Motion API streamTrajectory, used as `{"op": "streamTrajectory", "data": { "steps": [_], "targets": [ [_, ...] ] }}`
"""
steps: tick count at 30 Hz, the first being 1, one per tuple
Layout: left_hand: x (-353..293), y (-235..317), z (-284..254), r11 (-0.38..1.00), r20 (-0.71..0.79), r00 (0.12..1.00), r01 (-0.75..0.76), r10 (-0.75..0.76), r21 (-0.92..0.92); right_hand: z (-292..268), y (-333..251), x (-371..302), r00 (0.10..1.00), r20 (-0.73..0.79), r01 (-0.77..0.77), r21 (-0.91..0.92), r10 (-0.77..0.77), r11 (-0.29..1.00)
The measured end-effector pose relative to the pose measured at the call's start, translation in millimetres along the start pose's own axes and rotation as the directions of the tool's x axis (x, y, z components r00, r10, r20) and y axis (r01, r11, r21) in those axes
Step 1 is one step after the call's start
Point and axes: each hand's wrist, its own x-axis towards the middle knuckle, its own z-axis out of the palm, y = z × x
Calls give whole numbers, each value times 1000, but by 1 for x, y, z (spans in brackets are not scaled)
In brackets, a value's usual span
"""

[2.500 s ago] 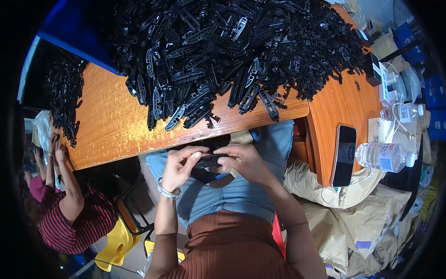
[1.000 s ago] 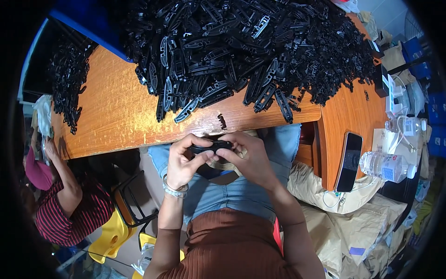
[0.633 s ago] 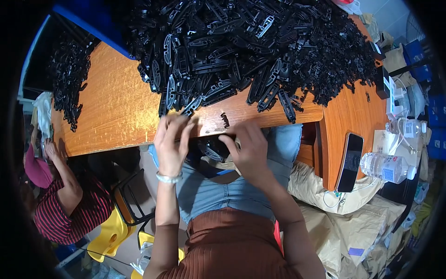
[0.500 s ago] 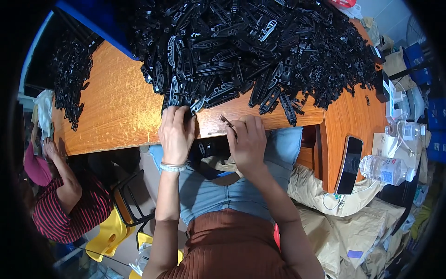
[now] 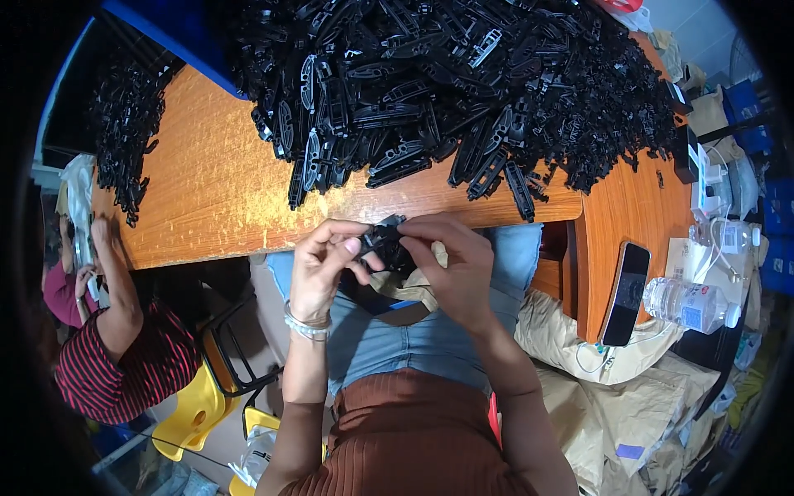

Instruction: Assembling small black plastic hardware components at a workbench.

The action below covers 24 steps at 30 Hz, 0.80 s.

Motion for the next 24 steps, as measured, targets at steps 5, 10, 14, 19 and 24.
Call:
{"op": "streamTrajectory", "data": {
  "steps": [5,10,14,19,24],
  "targets": [
    [-6,-15,16,984,-18,990,-143,142,-104,4,-2,-2,987,-83,-135,70,140,988],
    [-4,-5,20,991,67,989,-136,135,-2,-3,-7,-3,994,108,15,-116,-3,993],
    [-9,-6,13,995,43,997,-62,59,72,-9,-12,0,964,129,260,-313,-231,913],
    [-8,-5,18,999,37,998,-45,45,6,-17,-6,-2,935,202,349,-388,-290,853],
    [-6,-8,20,977,-40,989,-134,142,167,-13,-13,-4,989,87,-100,-201,119,974]
  ]
}}
